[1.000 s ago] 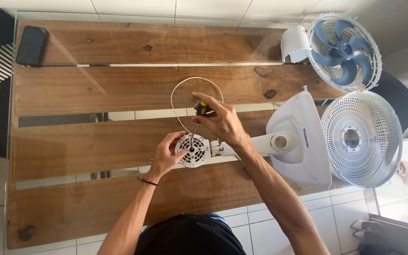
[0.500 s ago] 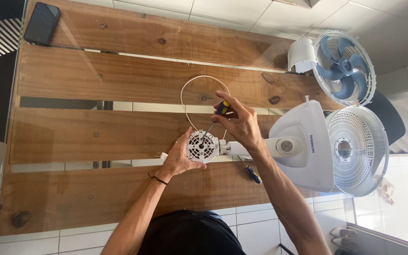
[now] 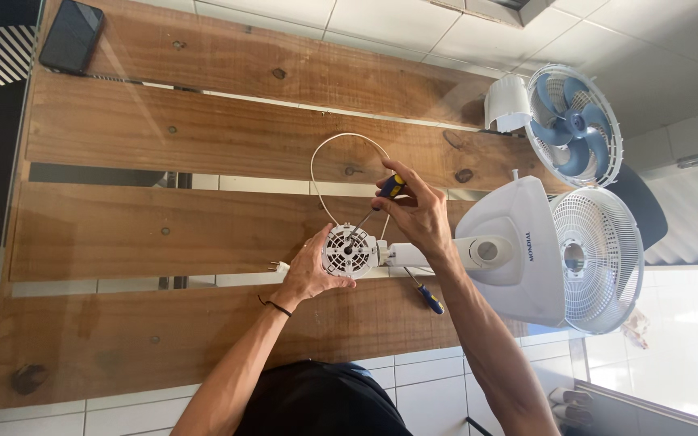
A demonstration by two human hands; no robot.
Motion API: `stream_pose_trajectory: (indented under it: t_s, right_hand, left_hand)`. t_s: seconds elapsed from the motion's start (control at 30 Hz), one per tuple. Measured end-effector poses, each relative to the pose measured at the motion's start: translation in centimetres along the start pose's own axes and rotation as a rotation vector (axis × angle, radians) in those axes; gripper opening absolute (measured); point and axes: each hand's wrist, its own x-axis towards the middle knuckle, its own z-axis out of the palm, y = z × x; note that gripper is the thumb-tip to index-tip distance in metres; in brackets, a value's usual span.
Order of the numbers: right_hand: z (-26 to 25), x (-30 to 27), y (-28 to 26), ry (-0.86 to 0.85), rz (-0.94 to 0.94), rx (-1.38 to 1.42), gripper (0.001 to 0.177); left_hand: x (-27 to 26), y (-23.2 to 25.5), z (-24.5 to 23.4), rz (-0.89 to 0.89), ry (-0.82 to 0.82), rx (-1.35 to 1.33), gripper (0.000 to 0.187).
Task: The person uses a screwdriver to remove screws from the rear motor housing of a white electric fan, then detaches the housing cover and sets it aside on the table.
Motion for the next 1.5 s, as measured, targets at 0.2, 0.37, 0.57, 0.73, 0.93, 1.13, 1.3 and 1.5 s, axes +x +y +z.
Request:
stream_pose_trajectory:
  t_s: [0.2, 0.37, 0.57, 0.73, 0.93, 1.13, 1.3, 1.5]
  right_hand:
    - [0.1, 0.1, -0.1, -0.043, -0.048, -0.014, 0.061]
    - [1.2, 0.3, 0.0, -0.079, -0.106, -0.15, 0.065]
    - [0.9, 0.4, -0.5, -0.226, -0.147, -0.037, 0.049]
    - [1.2, -0.3, -1.7, 0.017, -0.255, -0.184, 0.045]
    - [1.7, -0.5, -1.8, 0.086, -0.2, -0.186, 0.043]
    - [1.9, -0.6, -1.1, 0.11, -0.152, -0.168, 0.048]
    - [2.1, -1.2, -1.0, 0.099, -0.176, 0.008, 0.04]
    - [1.4, -1.6, -1.2, 0.067, -0.175, -0.028, 0.035]
  left_hand:
    - [0.0, 0.5, 0.0, -0.03, 0.011, -0.035, 0.142]
    - [-0.4, 1.2, -0.2, -0.04, 0.032, -0.063, 0.131]
    - [-0.4, 1.5, 0.0, -0.032, 0.044, -0.087, 0.13]
    - [-0.7, 2.1, -0.4, -0.067, 0.036, -0.089, 0.127]
    - [-0.8, 2.7, -0.4, -0.086, 0.063, -0.137, 0.125]
    - [-1.2, 3.1, -0.5, -0.055, 0.079, -0.157, 0.123]
    - [-1.5, 3.6, -0.6, -0.071, 0.067, -0.13, 0.124]
    - [-1.7, 3.9, -0.6, -0.052, 0.089, -0.108, 0.122]
